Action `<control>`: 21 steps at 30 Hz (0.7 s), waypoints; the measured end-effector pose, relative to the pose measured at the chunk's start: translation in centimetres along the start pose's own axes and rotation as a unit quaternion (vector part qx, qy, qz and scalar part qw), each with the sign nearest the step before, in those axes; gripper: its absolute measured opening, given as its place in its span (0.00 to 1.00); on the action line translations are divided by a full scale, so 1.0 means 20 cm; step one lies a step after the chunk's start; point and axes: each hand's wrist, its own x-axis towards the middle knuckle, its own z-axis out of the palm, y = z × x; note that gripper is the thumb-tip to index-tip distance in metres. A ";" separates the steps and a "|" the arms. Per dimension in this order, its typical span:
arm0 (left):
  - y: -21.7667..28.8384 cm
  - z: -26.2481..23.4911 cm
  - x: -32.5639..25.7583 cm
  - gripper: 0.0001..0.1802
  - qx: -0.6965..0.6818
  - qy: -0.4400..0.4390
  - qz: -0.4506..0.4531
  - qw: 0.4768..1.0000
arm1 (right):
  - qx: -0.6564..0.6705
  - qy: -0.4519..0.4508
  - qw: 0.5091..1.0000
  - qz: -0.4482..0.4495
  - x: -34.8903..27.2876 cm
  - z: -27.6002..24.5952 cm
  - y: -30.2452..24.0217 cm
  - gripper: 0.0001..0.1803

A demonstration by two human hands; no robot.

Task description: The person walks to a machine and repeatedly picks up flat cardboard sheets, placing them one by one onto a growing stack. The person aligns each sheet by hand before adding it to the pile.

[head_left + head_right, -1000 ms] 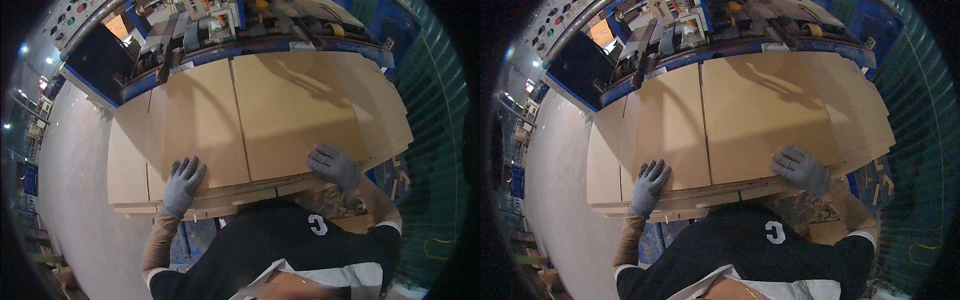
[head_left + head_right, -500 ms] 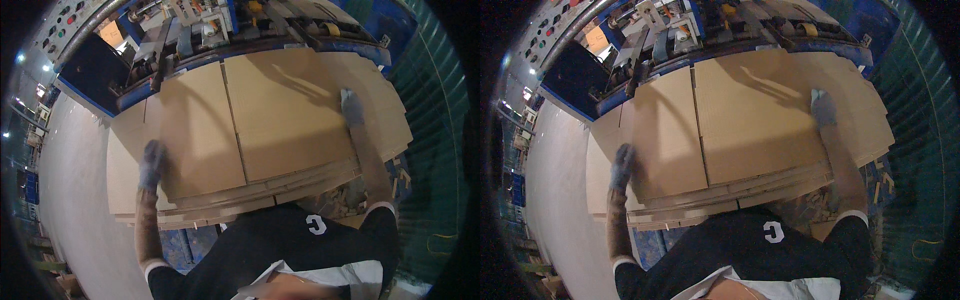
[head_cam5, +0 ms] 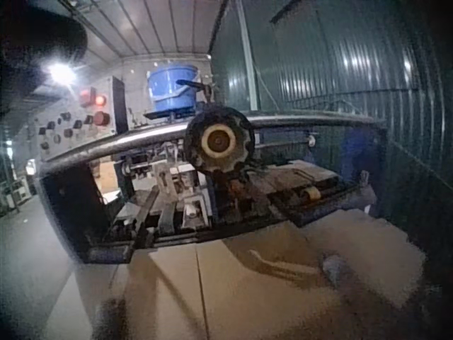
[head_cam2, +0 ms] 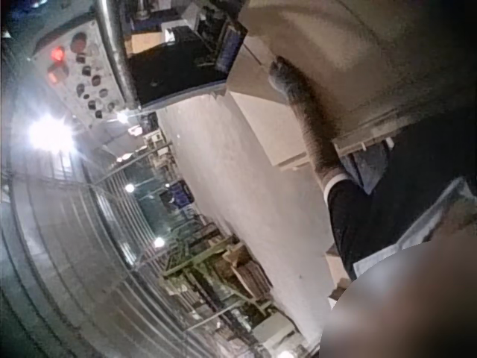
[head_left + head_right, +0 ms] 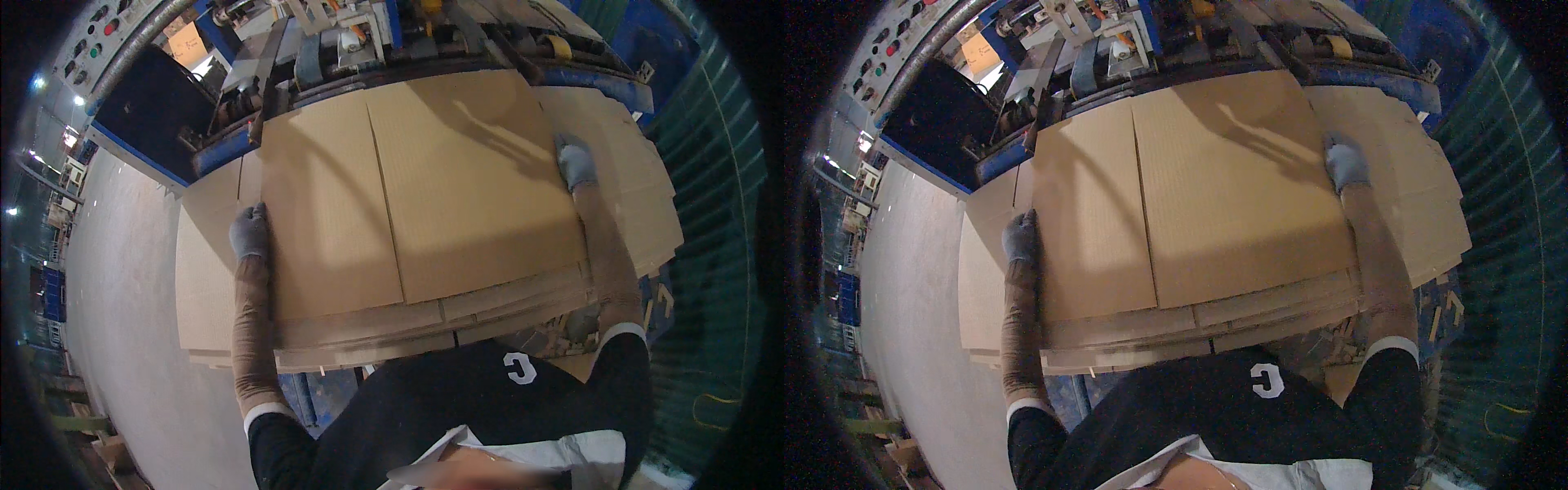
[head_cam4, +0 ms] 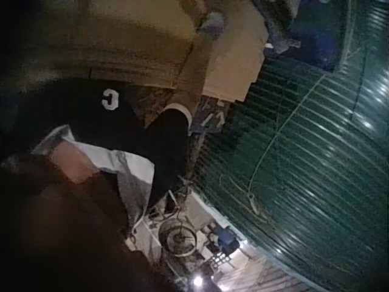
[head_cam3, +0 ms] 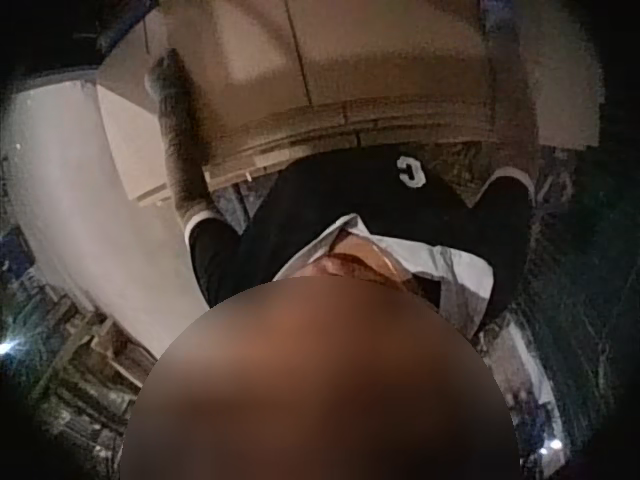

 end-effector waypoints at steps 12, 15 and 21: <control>0.27 -0.26 -0.81 0.45 0.112 -0.107 0.436 0.886 | 0.084 -0.012 0.973 -0.214 -1.14 -0.74 -0.32 0.51; 0.24 -0.28 -0.73 0.34 0.094 -0.097 0.498 0.857 | 0.066 0.023 0.968 -0.242 -1.10 -0.67 -0.30 0.54; 0.18 -0.22 -0.44 0.37 0.126 0.048 0.543 0.829 | 0.052 0.011 0.962 -0.268 -0.80 -0.71 -0.34 0.47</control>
